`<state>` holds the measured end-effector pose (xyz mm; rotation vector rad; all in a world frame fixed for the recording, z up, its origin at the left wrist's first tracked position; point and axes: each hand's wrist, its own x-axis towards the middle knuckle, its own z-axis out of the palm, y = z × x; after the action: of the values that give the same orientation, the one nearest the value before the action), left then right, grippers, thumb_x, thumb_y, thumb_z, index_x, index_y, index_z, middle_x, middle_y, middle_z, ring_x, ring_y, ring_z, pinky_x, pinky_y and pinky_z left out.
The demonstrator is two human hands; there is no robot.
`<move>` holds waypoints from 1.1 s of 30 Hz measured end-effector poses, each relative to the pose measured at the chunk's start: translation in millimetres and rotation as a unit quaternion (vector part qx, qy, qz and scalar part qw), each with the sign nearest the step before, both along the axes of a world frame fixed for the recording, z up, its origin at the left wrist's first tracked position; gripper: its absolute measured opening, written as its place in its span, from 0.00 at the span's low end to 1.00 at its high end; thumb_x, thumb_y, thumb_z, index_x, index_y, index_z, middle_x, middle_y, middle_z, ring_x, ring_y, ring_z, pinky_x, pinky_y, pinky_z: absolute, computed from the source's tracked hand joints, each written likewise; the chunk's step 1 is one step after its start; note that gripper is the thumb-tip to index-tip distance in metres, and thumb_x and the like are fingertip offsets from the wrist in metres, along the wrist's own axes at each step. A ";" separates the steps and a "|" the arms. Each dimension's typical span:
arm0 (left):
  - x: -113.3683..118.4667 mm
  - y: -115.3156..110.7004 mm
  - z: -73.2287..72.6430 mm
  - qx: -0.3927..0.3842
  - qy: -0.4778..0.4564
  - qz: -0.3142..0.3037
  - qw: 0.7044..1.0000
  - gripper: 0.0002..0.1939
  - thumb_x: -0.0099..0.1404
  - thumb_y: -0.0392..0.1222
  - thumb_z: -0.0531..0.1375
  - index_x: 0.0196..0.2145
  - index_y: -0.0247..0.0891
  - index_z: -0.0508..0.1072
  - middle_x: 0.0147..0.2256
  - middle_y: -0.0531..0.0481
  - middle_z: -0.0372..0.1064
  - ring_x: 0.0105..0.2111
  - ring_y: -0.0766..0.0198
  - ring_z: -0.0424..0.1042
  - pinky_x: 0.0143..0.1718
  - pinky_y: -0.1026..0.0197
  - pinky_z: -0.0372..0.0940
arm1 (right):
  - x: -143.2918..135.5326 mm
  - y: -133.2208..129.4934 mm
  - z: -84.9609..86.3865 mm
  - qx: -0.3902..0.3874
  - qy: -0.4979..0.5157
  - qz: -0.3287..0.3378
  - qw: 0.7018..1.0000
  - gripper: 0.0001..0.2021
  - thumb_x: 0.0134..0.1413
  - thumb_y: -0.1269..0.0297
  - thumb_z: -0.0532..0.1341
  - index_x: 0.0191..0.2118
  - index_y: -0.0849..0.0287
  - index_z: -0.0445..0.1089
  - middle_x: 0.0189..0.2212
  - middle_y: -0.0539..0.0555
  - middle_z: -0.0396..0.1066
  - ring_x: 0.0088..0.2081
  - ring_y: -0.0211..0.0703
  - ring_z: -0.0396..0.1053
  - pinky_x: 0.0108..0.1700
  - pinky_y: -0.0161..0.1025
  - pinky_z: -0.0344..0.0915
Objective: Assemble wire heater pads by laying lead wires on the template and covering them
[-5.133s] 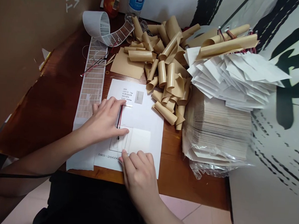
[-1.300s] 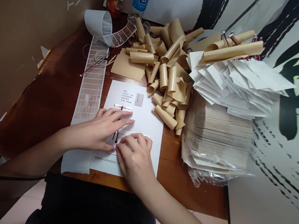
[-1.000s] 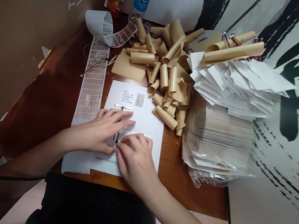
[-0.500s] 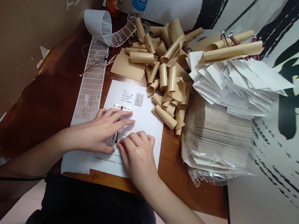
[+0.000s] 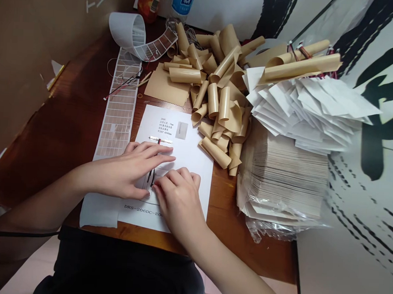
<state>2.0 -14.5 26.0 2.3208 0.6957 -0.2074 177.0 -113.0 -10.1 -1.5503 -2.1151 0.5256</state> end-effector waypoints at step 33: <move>2.8 4.8 -5.6 0.018 -0.051 0.059 0.997 0.29 0.68 0.37 0.57 0.64 0.43 0.56 0.65 0.43 0.58 0.61 0.50 0.56 0.56 0.49 0.52 | 0.8 3.6 7.0 -0.025 0.017 -0.061 0.998 0.03 0.60 0.70 0.59 0.35 0.57 0.69 0.28 0.52 0.73 0.33 0.46 0.69 0.38 0.42 0.61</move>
<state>4.8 -9.7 20.5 2.2984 0.7884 -0.0223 177.8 -109.4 -3.1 -1.6744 -1.9816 0.5612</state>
